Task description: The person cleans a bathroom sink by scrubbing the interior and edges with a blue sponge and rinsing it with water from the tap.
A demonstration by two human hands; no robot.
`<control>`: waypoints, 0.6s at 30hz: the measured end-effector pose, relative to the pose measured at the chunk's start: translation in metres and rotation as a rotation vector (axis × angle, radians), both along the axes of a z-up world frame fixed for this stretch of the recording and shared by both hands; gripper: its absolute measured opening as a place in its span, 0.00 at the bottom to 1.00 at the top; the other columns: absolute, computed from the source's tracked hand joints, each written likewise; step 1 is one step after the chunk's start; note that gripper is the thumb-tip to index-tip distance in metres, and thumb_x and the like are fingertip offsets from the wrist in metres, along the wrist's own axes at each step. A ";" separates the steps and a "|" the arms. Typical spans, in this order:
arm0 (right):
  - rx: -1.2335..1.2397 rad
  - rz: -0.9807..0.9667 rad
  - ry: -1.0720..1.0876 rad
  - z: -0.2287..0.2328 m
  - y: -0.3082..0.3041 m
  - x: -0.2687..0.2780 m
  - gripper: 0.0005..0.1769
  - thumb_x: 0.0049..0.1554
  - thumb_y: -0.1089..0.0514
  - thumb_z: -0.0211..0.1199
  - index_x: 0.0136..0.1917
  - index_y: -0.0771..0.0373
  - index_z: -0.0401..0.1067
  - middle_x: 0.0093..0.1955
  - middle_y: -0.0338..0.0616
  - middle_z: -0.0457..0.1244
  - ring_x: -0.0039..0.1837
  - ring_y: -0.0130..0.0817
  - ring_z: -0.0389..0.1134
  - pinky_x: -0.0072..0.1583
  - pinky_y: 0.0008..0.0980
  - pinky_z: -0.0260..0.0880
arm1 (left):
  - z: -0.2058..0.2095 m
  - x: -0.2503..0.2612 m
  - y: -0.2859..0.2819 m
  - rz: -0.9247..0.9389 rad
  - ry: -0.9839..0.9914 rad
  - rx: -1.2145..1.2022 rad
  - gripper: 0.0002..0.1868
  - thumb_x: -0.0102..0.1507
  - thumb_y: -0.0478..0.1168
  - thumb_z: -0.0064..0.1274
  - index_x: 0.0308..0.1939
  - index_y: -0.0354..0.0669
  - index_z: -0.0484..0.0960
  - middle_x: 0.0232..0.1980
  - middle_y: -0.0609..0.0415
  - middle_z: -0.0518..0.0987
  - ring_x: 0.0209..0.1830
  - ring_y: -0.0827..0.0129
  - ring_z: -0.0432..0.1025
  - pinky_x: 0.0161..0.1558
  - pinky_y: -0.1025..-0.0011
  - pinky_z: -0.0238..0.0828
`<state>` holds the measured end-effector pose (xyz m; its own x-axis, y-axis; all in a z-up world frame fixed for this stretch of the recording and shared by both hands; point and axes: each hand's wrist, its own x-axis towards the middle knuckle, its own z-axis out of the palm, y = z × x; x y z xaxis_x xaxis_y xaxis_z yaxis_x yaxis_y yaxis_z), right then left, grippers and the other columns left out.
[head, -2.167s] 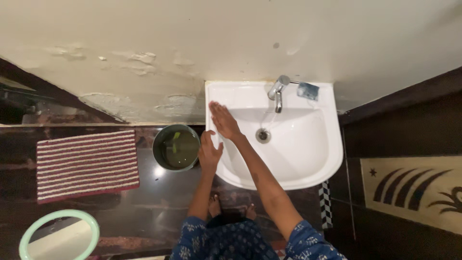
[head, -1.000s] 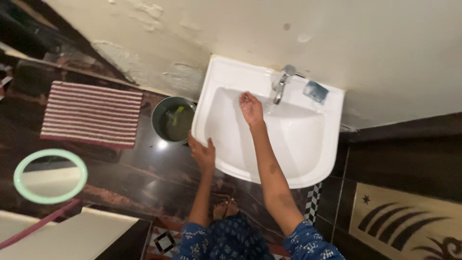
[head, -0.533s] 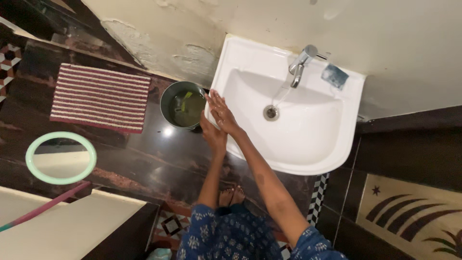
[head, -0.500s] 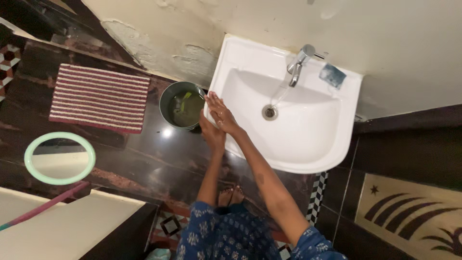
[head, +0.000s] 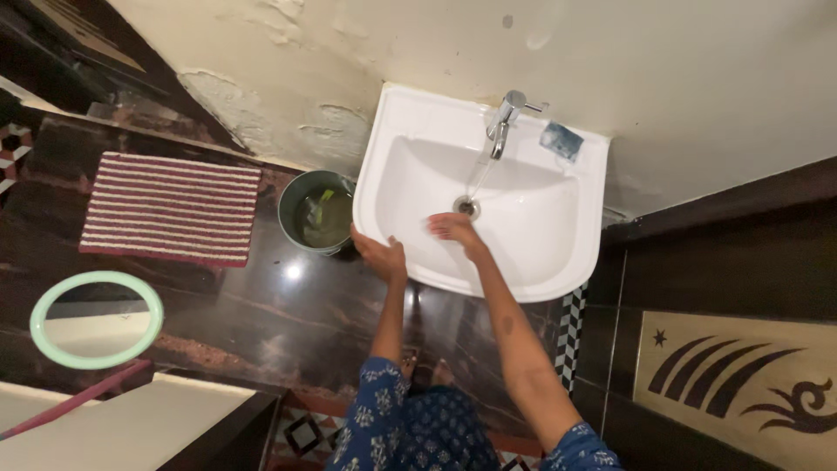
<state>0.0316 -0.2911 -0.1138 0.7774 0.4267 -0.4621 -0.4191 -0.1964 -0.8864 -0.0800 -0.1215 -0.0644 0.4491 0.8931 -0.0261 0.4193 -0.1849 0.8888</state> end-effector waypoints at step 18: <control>1.128 -0.593 0.568 -0.013 -0.025 0.157 0.07 0.62 0.64 0.49 0.44 0.67 0.66 0.38 0.50 0.63 0.41 0.40 0.63 0.43 0.33 0.65 | 0.000 -0.001 0.005 -0.085 -0.102 0.142 0.50 0.49 0.30 0.68 0.72 0.25 0.58 0.68 0.25 0.68 0.68 0.36 0.66 0.69 0.55 0.62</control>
<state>0.1887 -0.3160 -0.1266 0.7957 0.4524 -0.4027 -0.5384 0.8329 -0.1282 -0.0807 -0.1169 -0.0648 0.5168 0.8434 0.1472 0.3064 -0.3427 0.8881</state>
